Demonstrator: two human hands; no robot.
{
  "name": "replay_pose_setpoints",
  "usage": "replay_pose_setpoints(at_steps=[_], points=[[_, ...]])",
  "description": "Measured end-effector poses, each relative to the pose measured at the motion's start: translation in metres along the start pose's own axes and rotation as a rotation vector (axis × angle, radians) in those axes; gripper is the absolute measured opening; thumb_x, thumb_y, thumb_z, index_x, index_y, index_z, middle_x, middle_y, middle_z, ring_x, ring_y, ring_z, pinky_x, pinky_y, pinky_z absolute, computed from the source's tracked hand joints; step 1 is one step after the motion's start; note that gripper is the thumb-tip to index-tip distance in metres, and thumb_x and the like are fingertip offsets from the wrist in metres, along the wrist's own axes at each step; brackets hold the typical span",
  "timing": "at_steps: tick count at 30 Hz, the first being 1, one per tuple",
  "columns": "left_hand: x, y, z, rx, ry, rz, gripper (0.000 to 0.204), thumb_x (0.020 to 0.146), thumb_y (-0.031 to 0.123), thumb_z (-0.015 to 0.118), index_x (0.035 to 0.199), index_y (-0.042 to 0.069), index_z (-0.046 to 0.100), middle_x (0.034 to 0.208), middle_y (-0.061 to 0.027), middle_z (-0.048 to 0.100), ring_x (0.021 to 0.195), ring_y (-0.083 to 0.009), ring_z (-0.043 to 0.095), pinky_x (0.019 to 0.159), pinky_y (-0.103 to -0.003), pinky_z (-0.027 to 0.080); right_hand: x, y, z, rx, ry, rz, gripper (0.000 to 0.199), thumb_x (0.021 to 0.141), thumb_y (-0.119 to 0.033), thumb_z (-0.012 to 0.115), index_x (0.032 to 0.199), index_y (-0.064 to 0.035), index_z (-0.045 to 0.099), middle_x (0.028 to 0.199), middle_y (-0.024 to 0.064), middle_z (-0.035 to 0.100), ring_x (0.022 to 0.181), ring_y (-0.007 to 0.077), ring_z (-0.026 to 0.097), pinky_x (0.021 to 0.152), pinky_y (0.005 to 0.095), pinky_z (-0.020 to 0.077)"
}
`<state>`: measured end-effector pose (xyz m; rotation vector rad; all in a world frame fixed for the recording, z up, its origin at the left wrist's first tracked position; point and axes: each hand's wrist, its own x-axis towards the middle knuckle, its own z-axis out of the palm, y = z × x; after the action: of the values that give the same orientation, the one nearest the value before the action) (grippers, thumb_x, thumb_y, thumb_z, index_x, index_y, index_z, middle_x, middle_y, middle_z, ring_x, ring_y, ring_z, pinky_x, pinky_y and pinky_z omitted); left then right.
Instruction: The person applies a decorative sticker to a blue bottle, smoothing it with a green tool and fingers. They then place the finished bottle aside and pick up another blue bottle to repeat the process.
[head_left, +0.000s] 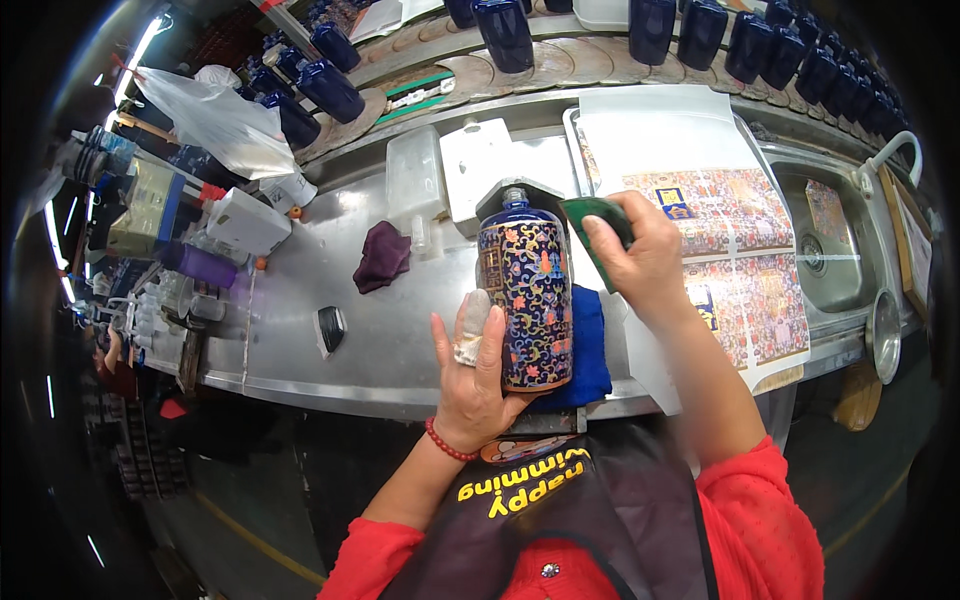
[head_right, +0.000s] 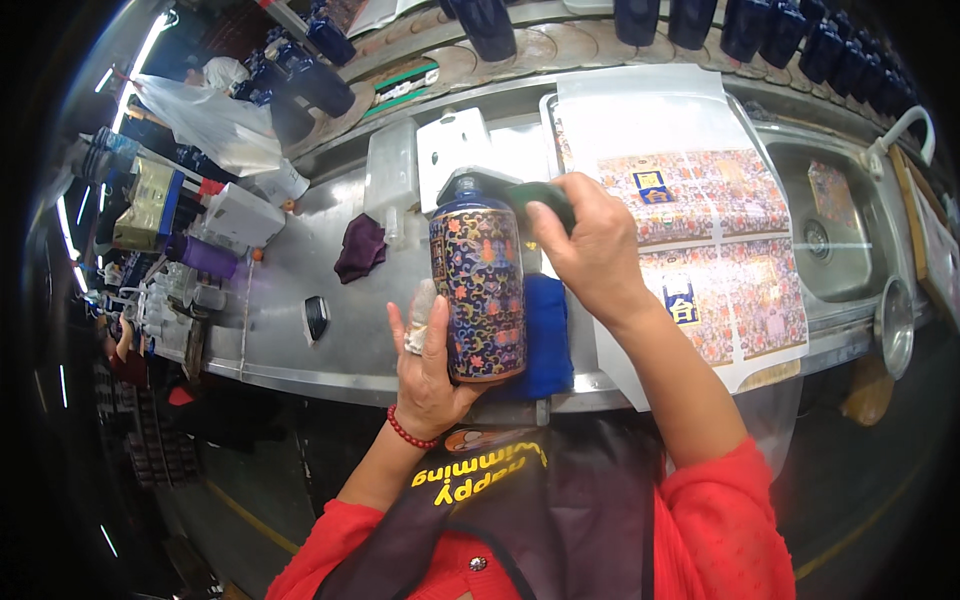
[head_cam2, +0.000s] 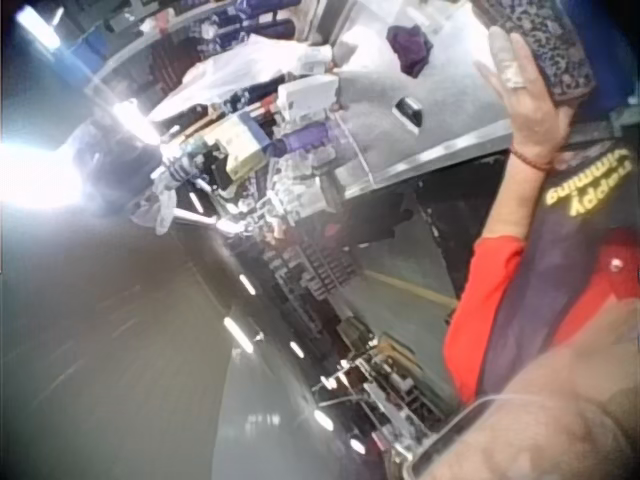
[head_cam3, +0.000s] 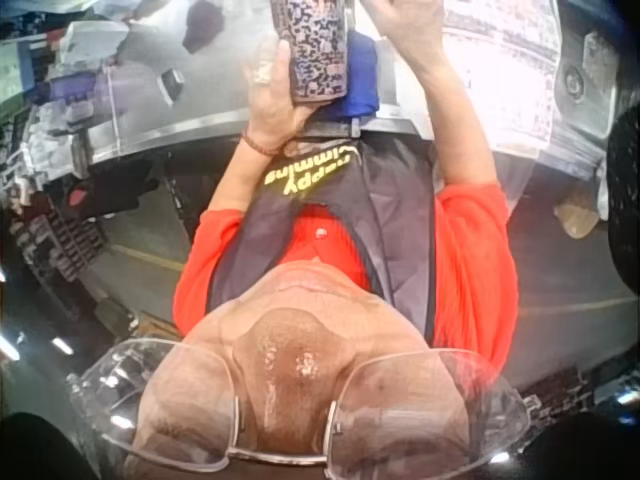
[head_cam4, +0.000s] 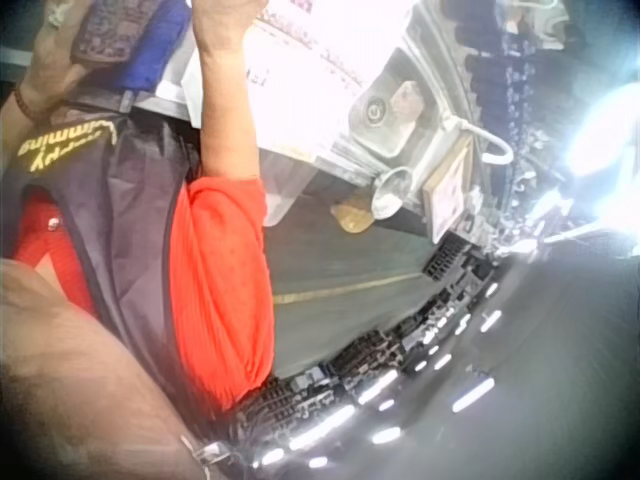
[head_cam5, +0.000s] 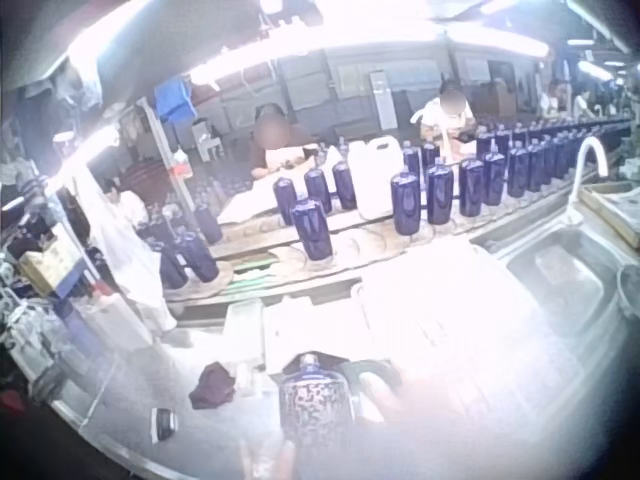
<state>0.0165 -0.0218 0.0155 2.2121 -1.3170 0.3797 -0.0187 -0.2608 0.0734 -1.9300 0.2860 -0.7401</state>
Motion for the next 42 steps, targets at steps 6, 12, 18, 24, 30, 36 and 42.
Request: replay_pose_setpoints(at_steps=[6, 12, 18, 24, 30, 36, 42], points=[[-0.001, -0.006, -0.003, -0.203, -0.043, -0.054, 0.101, 0.092, 0.051, 0.069, 0.155, -0.011, 0.022, 0.146, -0.0267, 0.052, 0.141, -0.0508, 0.04, 0.118, -0.068, 0.007, -0.01, 0.009, -0.001, 0.061, -0.059, 0.009, 0.019, 0.095, -0.016, 0.071, 0.105, -0.0014, 0.066, 0.086, 0.0044, 0.069, 0.073, 0.0079, 0.064, 0.066, 0.0246, 0.0526], [0.006, 0.007, -0.005, 0.02, -0.073, -0.039, 0.113, 0.076, 0.046, 0.085, 0.156, -0.007, 0.026, 0.147, -0.0278, 0.049, 0.144, -0.0515, 0.036, 0.118, -0.069, 0.006, -0.022, 0.016, -0.003, 0.258, -0.122, 0.102, 0.02, 0.097, -0.018, 0.072, 0.105, -0.0013, 0.065, 0.088, 0.003, 0.07, 0.073, 0.007, 0.064, 0.063, 0.0239, 0.0525], [0.007, -0.003, -0.009, -0.157, -0.072, -0.054, 0.116, 0.075, 0.049, 0.085, 0.156, -0.007, 0.025, 0.147, -0.0292, 0.048, 0.144, -0.05, 0.036, 0.117, -0.07, 0.007, -0.03, 0.013, -0.01, 0.385, -0.106, 0.306, 0.02, 0.097, -0.017, 0.071, 0.105, -0.0012, 0.063, 0.087, 0.0027, 0.069, 0.076, 0.0063, 0.064, 0.068, 0.0227, 0.0528], [0.01, 0.01, -0.007, 0.045, -0.052, 0.0, 0.112, 0.073, 0.047, 0.088, 0.156, -0.001, 0.03, 0.147, -0.0262, 0.049, 0.139, -0.0474, 0.045, 0.12, -0.066, 0.006, -0.03, 0.017, -0.008, 0.321, -0.11, 0.233, 0.02, 0.096, -0.018, 0.071, 0.104, -0.0015, 0.063, 0.087, 0.0028, 0.069, 0.076, 0.0067, 0.064, 0.067, 0.0228, 0.0524], [0.01, -0.002, -0.009, -0.187, -0.042, -0.034, 0.106, 0.078, 0.048, 0.083, 0.157, 0.002, 0.029, 0.15, -0.0275, 0.046, 0.142, -0.0483, 0.041, 0.119, -0.067, 0.009, -0.033, 0.018, -0.015, 0.378, -0.105, 0.33, 0.02, 0.096, -0.018, 0.072, 0.104, -0.0013, 0.063, 0.088, 0.0029, 0.069, 0.074, 0.0078, 0.064, 0.065, 0.0236, 0.0526], [0.007, 0.008, -0.007, 0.011, -0.086, -0.009, 0.11, 0.073, 0.04, 0.088, 0.157, -0.003, 0.03, 0.152, -0.026, 0.044, 0.145, -0.0489, 0.035, 0.119, -0.066, 0.01, -0.033, 0.02, -0.013, 0.365, -0.108, 0.296, 0.021, 0.096, -0.017, 0.072, 0.107, -0.0009, 0.063, 0.089, 0.0025, 0.069, 0.076, 0.0073, 0.064, 0.067, 0.0234, 0.0523], [0.009, 0.002, -0.008, -0.144, -0.008, -0.018, 0.109, 0.072, 0.041, 0.088, 0.155, -0.002, 0.033, 0.152, -0.0274, 0.044, 0.143, -0.0491, 0.038, 0.118, -0.067, 0.011, -0.035, 0.021, -0.01, 0.318, -0.079, 0.278, 0.021, 0.096, -0.016, 0.072, 0.108, -0.001, 0.063, 0.09, 0.0023, 0.069, 0.078, 0.0068, 0.063, 0.07, 0.0229, 0.0523]])
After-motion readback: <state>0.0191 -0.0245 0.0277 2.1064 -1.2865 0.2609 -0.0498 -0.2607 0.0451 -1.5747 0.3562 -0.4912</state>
